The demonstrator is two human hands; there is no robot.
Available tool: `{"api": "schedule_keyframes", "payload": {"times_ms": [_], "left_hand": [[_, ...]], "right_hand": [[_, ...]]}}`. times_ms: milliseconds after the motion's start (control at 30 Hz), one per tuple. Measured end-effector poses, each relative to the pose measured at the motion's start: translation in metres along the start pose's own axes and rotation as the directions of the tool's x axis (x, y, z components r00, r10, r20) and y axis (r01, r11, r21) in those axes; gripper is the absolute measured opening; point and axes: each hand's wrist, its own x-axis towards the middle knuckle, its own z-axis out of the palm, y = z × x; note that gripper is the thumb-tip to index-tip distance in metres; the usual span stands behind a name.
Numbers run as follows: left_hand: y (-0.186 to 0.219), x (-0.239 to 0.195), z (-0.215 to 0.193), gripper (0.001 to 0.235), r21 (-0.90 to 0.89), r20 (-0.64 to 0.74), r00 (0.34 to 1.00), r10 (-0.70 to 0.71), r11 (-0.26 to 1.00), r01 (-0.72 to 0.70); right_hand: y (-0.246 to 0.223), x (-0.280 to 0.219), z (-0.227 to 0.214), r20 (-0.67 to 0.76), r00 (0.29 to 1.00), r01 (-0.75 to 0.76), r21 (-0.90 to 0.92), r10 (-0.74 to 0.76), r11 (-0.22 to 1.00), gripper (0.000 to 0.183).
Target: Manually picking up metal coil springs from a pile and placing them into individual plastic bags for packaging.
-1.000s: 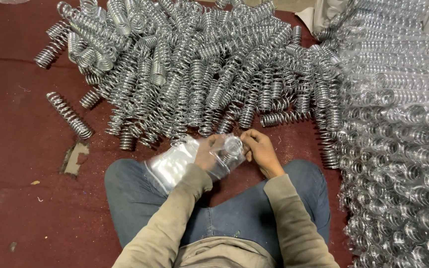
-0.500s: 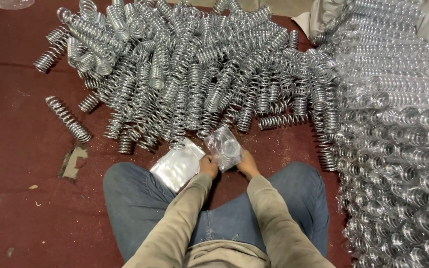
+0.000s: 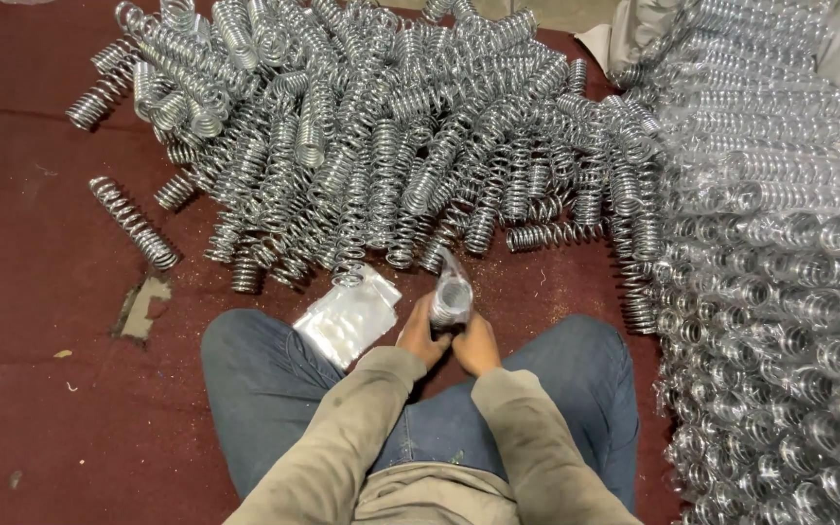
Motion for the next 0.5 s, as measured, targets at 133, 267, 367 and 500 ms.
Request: {"api": "schedule_keyframes", "payload": {"times_ms": [133, 267, 367, 500], "left_hand": [[-0.036, 0.025, 0.009, 0.068, 0.264, 0.108, 0.992, -0.067, 0.964, 0.037], [0.057, -0.014, -0.044, 0.071, 0.411, 0.271, 0.947, -0.175, 0.91, 0.051], [0.117, -0.062, -0.073, 0.084, 0.254, 0.283, 0.925, -0.252, 0.95, 0.181], [0.126, -0.101, -0.078, 0.089, -0.022, 0.098, 0.987, 0.124, 0.992, -0.122]], "right_hand": [[0.006, 0.006, 0.009, 0.051, 0.999, 0.002, -0.296, 0.014, 0.955, 0.044], [-0.09, -0.073, -0.029, 0.189, 0.981, 0.005, -0.251, 0.044, 0.968, 0.084], [-0.117, -0.112, -0.045, 0.196, 0.98, 0.078, -0.246, -0.029, 0.966, 0.088], [-0.117, -0.104, -0.063, -0.124, 0.86, 0.468, -0.193, -0.495, 0.862, 0.026]]}}
